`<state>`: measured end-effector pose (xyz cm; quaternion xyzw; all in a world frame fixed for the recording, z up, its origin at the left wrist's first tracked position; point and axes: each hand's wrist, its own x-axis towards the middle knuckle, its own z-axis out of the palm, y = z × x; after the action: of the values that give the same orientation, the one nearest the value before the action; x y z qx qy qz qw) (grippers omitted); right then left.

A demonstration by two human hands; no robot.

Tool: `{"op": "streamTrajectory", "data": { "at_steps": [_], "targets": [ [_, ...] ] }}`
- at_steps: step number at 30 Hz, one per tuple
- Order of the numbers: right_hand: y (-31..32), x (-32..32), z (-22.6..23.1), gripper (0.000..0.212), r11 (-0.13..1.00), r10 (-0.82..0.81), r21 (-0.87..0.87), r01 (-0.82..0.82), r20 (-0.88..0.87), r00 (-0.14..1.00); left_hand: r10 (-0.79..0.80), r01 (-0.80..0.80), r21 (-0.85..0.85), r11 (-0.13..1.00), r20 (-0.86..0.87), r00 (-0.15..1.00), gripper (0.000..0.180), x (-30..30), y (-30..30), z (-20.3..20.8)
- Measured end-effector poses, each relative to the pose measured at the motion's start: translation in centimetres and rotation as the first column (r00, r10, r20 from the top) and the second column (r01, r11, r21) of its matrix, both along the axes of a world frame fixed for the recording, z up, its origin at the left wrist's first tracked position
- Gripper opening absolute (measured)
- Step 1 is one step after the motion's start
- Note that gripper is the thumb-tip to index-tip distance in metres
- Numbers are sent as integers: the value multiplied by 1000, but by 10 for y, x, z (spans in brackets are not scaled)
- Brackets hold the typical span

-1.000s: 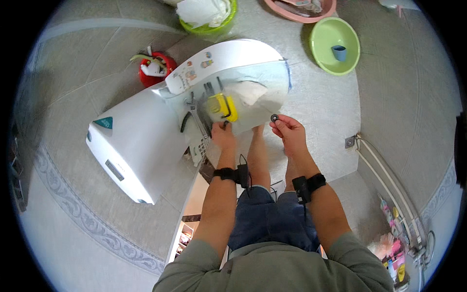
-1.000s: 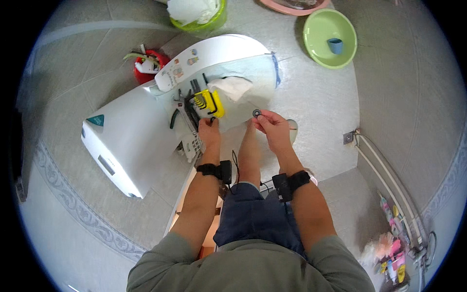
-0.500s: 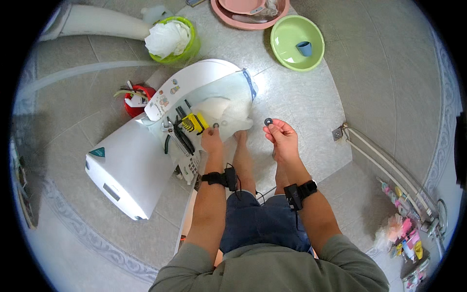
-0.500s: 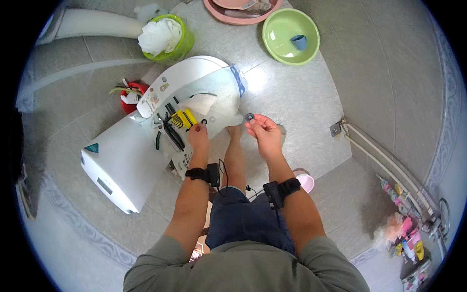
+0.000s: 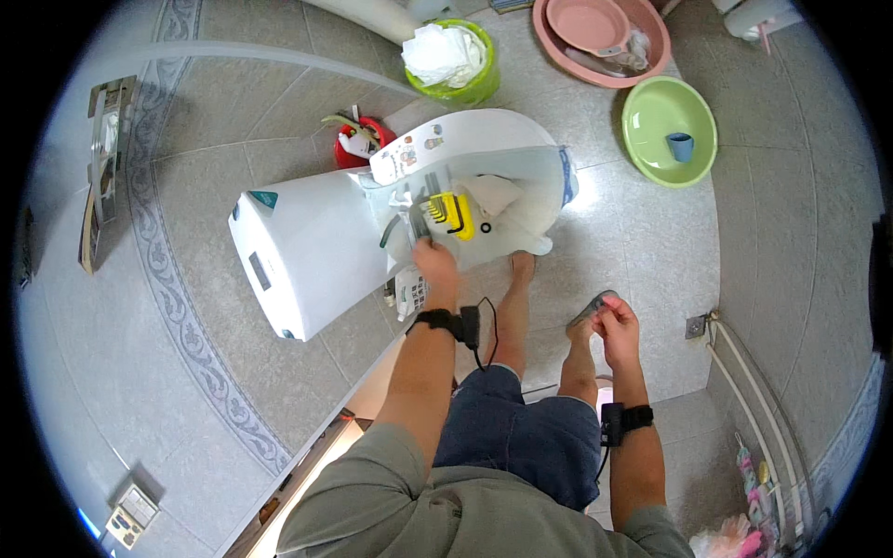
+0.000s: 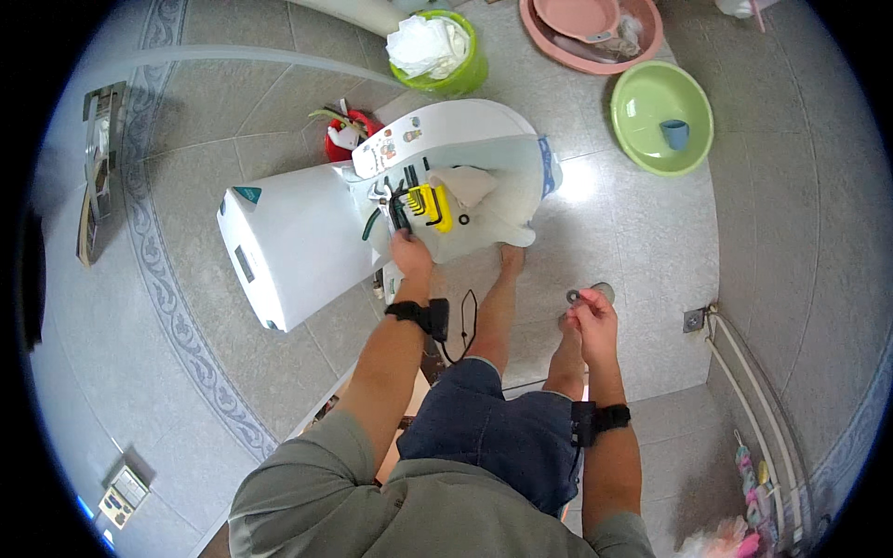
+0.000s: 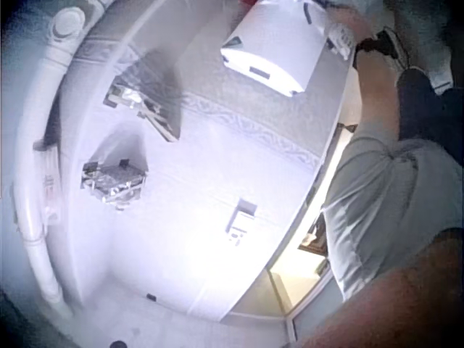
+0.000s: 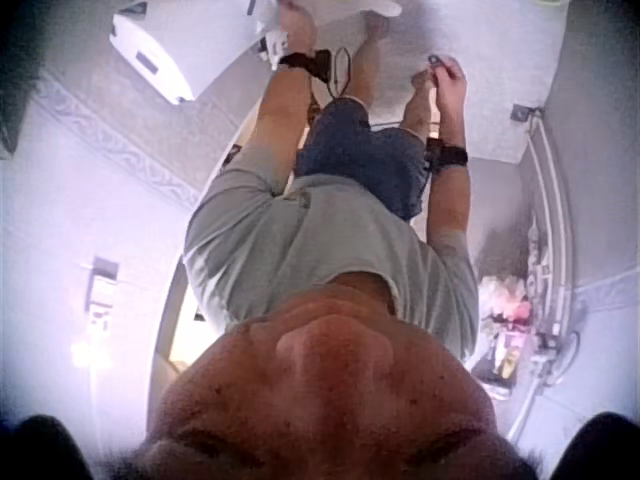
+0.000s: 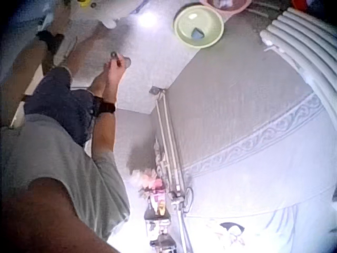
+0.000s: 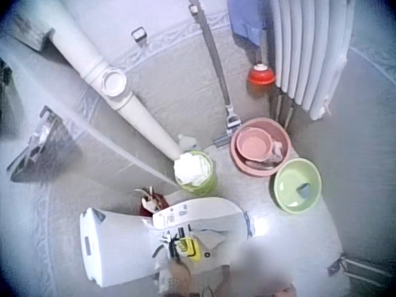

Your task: The person unscrews a hose connector from a shower faucet by hand, removes a black rubber ring, and displays the internal components.

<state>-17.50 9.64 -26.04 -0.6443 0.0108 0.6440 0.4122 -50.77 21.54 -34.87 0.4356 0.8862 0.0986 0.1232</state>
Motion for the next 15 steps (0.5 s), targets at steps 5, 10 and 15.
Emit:
{"op": "streamTrajectory", "data": {
  "at_steps": [5, 10, 15],
  "targets": [
    [4, -14, -13, 17, 992, 110, -57, -113, -49, 993, -3, 19, -141, 990, 109, 994, 31, -74, 21, -11],
    [47, -60, -3, 21, 950, 283, -130, -285, -38, 958, -77, 117, -132, 984, 275, 958, 34, -90, 27, -10],
    [76, -96, -5, 23, 908, 388, -147, -393, -63, 920, -77, 159, -197, 968, 370, 926, 33, -80, 28, -1]
  ]
}}
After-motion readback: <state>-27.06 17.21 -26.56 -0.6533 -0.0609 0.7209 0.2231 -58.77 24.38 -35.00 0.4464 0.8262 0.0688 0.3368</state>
